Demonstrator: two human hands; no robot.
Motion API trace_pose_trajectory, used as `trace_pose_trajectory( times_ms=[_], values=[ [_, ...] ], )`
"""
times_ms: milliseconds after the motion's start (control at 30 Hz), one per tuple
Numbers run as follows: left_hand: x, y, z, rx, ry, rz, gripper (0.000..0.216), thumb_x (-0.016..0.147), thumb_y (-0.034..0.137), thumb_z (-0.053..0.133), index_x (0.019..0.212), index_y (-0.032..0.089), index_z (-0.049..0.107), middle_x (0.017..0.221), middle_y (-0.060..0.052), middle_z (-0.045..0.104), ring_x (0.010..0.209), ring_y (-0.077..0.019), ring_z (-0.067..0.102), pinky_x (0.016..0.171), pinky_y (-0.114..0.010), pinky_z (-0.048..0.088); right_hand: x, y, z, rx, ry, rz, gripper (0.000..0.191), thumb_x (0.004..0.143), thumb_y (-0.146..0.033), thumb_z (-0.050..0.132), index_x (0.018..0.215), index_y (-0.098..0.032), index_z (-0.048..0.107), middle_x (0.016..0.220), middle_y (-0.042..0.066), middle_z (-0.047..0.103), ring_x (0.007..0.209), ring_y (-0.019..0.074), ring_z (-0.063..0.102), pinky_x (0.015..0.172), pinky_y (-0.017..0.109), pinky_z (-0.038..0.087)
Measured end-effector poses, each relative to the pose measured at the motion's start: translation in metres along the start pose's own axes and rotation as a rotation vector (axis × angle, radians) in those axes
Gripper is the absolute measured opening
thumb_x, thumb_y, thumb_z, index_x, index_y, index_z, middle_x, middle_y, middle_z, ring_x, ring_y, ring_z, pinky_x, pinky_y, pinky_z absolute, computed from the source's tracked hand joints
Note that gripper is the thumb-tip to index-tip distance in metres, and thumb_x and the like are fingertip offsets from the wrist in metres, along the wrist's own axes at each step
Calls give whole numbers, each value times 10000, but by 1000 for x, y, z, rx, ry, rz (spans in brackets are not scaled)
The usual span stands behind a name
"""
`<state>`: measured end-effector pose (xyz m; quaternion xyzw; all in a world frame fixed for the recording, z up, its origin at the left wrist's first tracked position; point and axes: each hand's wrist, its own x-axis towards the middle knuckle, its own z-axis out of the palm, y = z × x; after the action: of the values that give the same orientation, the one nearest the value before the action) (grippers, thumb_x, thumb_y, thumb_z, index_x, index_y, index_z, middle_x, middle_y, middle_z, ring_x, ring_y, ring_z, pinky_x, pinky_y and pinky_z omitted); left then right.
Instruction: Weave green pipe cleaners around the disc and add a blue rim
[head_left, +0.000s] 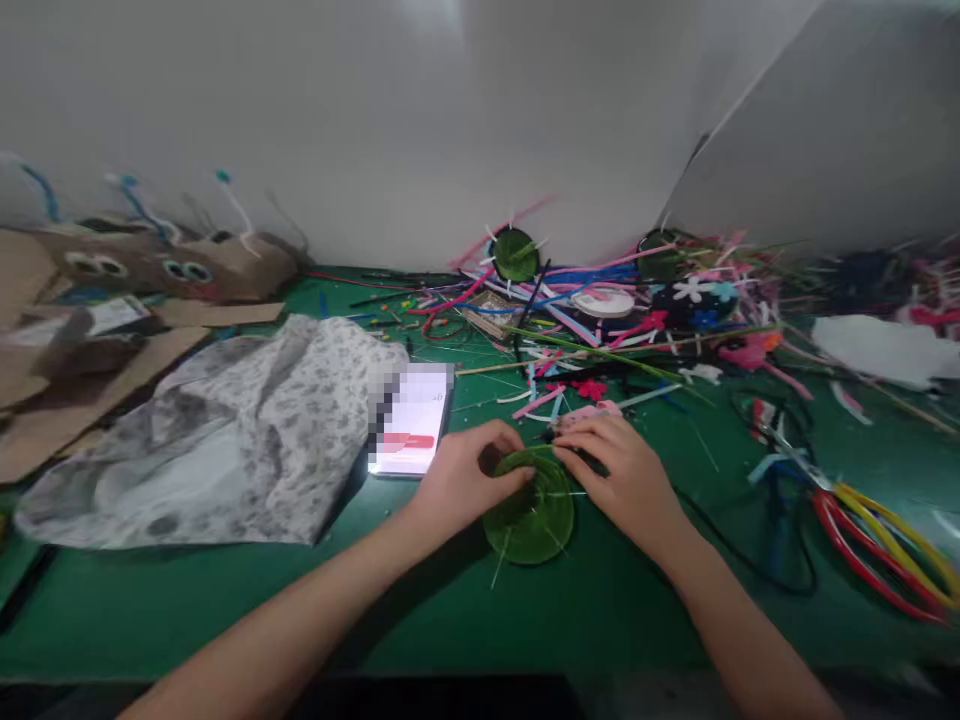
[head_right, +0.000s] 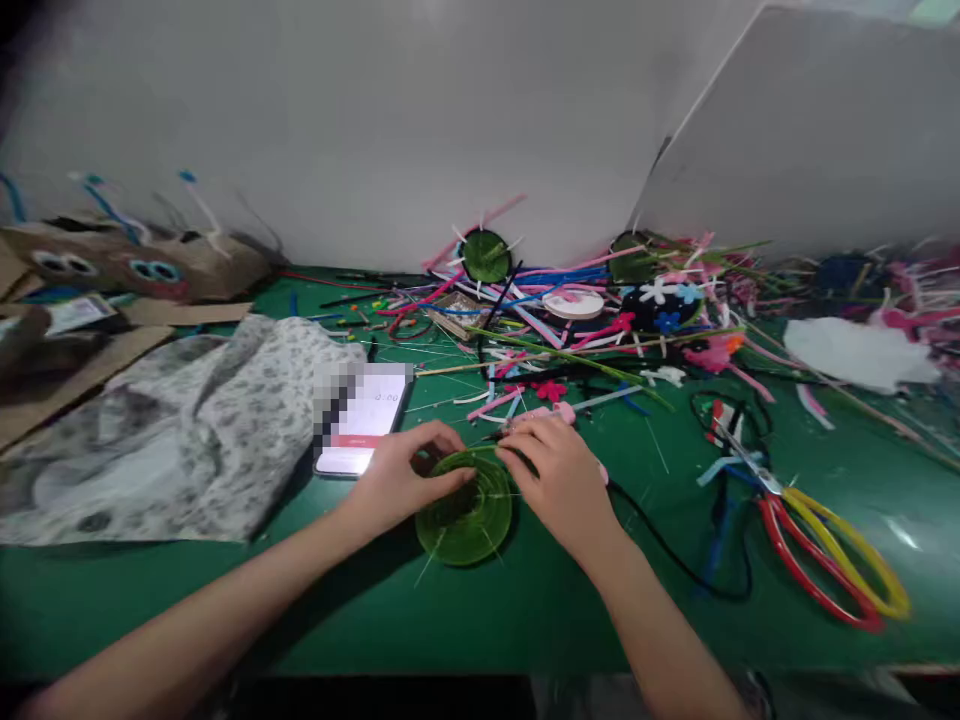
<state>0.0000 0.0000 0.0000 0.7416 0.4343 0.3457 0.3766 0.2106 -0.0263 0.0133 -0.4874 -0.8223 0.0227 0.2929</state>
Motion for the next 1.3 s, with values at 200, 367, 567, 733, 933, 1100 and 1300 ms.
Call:
trace_pose_trajectory(
  times_ms=[200, 367, 567, 733, 933, 1100, 1300],
  values=[
    [-1, 1, 0, 17, 3, -6, 144, 721, 240, 707, 829, 206, 619, 745, 42, 671, 662, -121, 609, 539, -204, 414, 1, -1, 0, 48, 15, 41, 111, 892, -275, 553, 839, -204, 620, 861, 35, 652, 875, 191, 578, 786, 345, 452],
    [-1, 1, 0, 20, -1, -7, 135, 724, 244, 702, 826, 206, 624, 749, 38, 673, 668, -123, 609, 540, -210, 410, 0, -2, 0, 63, 101, 1, 85, 855, -244, 595, 786, -197, 608, 808, 30, 645, 830, 181, 580, 759, 323, 451],
    [-1, 1, -1, 27, 2, -15, 124, 723, 240, 699, 816, 202, 627, 742, 36, 669, 660, -122, 606, 544, -212, 413, 0, -4, -1, 74, 110, -9, 81, 840, -221, 606, 766, -192, 619, 774, 30, 645, 793, 177, 575, 737, 322, 445],
    [-1, 0, 0, 43, 5, -9, 122, 721, 254, 699, 799, 198, 624, 735, 35, 669, 650, -122, 603, 539, -213, 413, 0, -5, -1, 67, 85, 16, 105, 840, -231, 598, 749, -193, 635, 746, 32, 641, 768, 181, 577, 715, 322, 438],
    [-1, 0, 0, 48, 7, -16, 122, 726, 264, 697, 796, 197, 622, 729, 34, 664, 644, -122, 598, 538, -216, 409, -1, -7, -1, 71, 25, 54, 136, 850, -238, 577, 749, -194, 657, 713, 24, 646, 731, 173, 579, 706, 322, 433],
    [-1, 1, -1, 52, 11, -21, 113, 726, 257, 693, 793, 198, 624, 731, 35, 665, 651, -122, 600, 548, -219, 413, -2, -6, -1, 89, -27, 57, 130, 850, -244, 578, 786, -202, 683, 741, 23, 664, 737, 164, 588, 713, 318, 436],
    [0, 1, 0, 51, 10, -36, 110, 721, 253, 690, 792, 197, 627, 731, 30, 665, 662, -126, 601, 559, -226, 417, -5, -5, -1, 108, -77, 92, 112, 810, -277, 634, 864, -217, 713, 764, 21, 678, 749, 165, 604, 686, 304, 461]
  ],
)
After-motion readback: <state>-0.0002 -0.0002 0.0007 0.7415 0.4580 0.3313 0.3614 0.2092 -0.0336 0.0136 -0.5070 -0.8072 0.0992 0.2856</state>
